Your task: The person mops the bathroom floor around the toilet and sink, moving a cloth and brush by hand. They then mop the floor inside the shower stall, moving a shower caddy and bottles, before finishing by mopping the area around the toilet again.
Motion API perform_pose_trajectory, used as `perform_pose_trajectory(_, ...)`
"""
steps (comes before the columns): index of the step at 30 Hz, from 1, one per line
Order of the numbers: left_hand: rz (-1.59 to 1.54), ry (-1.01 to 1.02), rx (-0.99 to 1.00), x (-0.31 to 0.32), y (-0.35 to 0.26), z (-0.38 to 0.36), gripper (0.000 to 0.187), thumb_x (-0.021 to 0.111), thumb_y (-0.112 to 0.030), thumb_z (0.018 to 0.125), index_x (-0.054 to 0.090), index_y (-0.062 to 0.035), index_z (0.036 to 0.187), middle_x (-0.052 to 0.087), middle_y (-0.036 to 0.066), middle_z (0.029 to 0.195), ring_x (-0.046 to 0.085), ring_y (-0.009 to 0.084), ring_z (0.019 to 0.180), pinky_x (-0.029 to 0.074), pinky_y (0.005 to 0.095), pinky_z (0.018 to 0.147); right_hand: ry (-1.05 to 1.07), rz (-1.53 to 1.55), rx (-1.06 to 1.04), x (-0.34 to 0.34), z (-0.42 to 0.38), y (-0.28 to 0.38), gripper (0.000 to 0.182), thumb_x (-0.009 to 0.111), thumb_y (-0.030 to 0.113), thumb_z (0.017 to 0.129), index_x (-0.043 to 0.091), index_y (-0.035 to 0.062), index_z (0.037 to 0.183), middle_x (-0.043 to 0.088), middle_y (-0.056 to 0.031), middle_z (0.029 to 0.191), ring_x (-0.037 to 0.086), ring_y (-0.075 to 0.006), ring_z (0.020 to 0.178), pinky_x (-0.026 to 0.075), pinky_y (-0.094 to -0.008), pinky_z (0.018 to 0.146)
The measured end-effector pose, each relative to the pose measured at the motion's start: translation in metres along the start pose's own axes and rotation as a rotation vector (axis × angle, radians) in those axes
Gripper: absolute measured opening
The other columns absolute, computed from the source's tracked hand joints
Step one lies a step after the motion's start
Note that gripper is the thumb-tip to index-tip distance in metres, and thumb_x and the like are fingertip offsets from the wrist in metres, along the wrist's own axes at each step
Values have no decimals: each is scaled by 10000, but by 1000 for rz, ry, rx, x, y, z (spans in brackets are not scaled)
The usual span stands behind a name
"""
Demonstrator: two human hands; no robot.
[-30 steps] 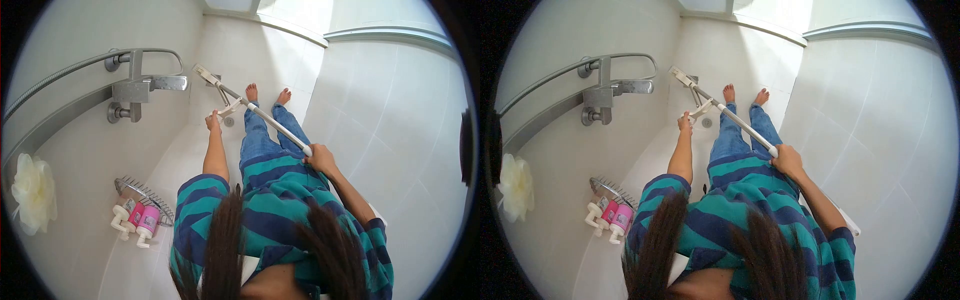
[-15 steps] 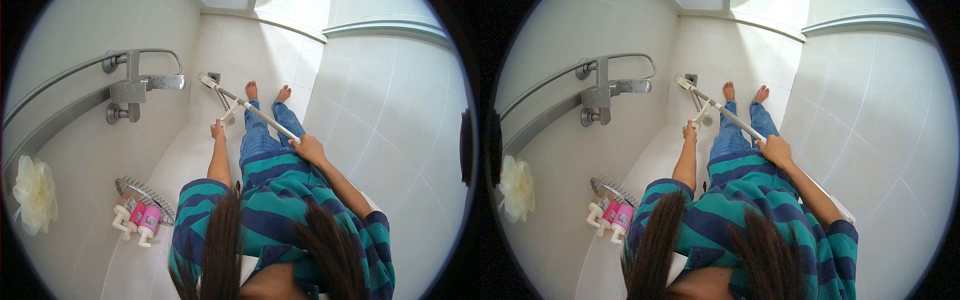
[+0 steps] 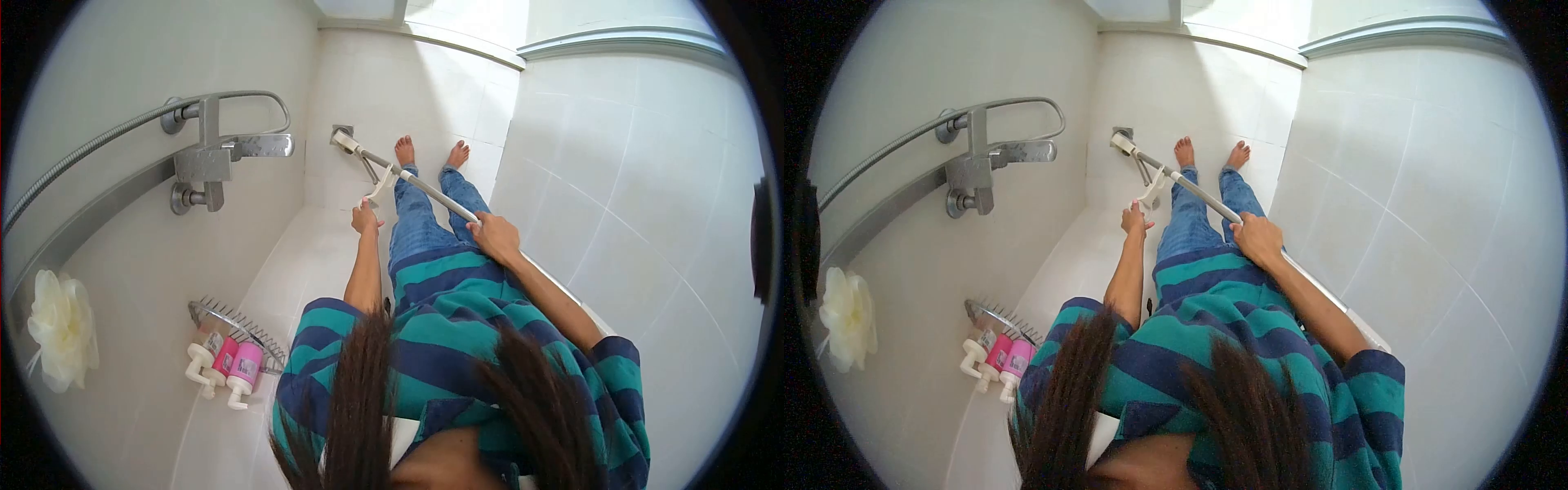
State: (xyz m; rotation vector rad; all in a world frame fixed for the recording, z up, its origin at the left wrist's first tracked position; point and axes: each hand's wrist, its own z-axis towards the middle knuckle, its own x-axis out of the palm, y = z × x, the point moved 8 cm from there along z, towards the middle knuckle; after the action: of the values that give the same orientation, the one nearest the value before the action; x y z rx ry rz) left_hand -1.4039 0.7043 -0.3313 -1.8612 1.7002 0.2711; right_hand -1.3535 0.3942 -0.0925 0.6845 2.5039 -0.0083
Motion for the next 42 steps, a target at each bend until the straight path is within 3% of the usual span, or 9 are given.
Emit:
perform_pose_trajectory(11,364,-4,197,-8,-41,-35,409,474,-361,841,553,32,923,581,228,803,613,308,640,505,335,377,-5,98,-48,0,-2,5,375,441,371,820,589,78,1001,601,-201,902,570,-375,845,440,-468,714)
perform_pose_trajectory(20,519,-82,364,7,-33,-24,423,467,-391,837,575,18,840,588,242,805,569,407,770,430,472,737,31,115,23,4,0,-8,358,438,342,817,594,88,1015,599,-204,921,572,-367,860,439,-460,737)
perform_pose_trajectory(23,617,6,483,0,-29,11,480,453,-465,822,592,-7,798,605,197,724,578,370,742,440,445,723,73,151,-16,18,-8,-27,367,427,342,825,592,75,1016,594,-215,928,570,-369,864,436,-451,751)
perform_pose_trajectory(27,493,133,302,-4,-43,16,490,457,-498,780,603,-39,688,601,109,587,587,270,665,443,385,658,153,219,-74,15,-15,-47,375,433,332,829,585,41,1011,586,-229,934,564,-377,858,422,-442,764)
perform_pose_trajectory(30,480,251,255,9,-63,40,455,473,-468,746,589,-50,609,591,67,533,566,210,563,433,347,602,183,181,-137,4,-16,-53,350,471,315,826,592,26,982,613,-181,845,591,-305,766,446,-409,690)
perform_pose_trajectory(32,541,354,299,21,-58,67,429,480,-444,722,580,-50,582,594,54,536,539,185,498,425,328,566,374,323,-56,-26,-45,-43,314,493,296,826,598,33,962,601,-118,765,571,-223,685,449,-352,627)
perform_pose_trajectory(36,-19,299,116,8,-63,60,308,566,-319,678,486,-82,498,421,5,424,404,131,387,335,278,398,612,688,-41,-54,-86,-10,226,510,228,838,599,46,936,530,3,664,484,-80,560,408,-223,492)
perform_pose_trajectory(39,-93,428,-12,3,-60,57,351,599,-292,675,344,-167,468,271,-47,403,266,92,334,247,253,346,697,920,82,-49,-92,5,262,489,197,856,528,57,1074,464,46,627,402,-40,477,350,-171,400)
perform_pose_trajectory(42,-4,319,39,-12,-70,50,397,606,-279,693,287,-192,473,244,-57,404,213,68,332,175,247,330,703,1018,77,-23,-78,19,428,488,182,849,406,106,1262,448,54,608,384,-32,460,348,-164,381)
